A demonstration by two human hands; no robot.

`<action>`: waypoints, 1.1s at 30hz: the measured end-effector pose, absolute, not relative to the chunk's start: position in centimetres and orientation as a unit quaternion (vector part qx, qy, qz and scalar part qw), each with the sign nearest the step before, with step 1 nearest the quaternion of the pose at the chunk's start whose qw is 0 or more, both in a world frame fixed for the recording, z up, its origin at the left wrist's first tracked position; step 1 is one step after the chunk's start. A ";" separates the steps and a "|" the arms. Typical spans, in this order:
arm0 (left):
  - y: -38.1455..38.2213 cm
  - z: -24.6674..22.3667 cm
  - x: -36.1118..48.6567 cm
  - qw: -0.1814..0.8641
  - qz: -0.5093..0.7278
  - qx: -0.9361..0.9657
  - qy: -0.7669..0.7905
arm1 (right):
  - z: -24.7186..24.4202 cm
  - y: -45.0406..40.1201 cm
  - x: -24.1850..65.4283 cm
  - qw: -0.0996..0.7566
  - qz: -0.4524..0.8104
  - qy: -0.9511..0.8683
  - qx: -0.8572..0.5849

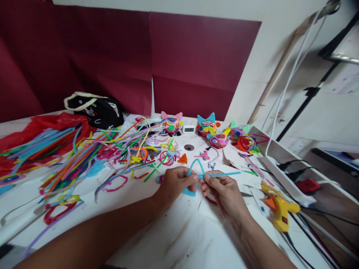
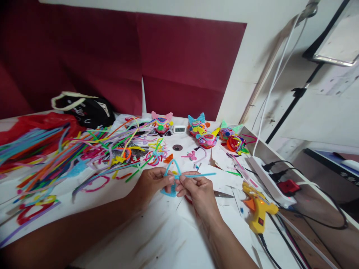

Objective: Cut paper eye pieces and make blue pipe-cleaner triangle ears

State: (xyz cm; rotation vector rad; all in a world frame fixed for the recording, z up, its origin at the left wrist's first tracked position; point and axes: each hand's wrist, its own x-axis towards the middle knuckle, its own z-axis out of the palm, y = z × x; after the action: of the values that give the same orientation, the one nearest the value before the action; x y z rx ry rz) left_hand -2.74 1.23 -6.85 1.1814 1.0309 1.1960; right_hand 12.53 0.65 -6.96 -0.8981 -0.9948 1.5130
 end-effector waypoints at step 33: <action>1.1 -7.6 -2.6 0.603 0.489 0.470 0.421 | -8.1 0.8 12.2 0.519 0.551 -0.491 -0.431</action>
State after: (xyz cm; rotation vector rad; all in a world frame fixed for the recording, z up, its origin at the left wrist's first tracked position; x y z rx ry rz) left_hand -2.58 1.12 -7.59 1.0873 0.9758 1.1314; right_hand 12.24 0.84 -8.15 -1.0333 -1.1779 1.3209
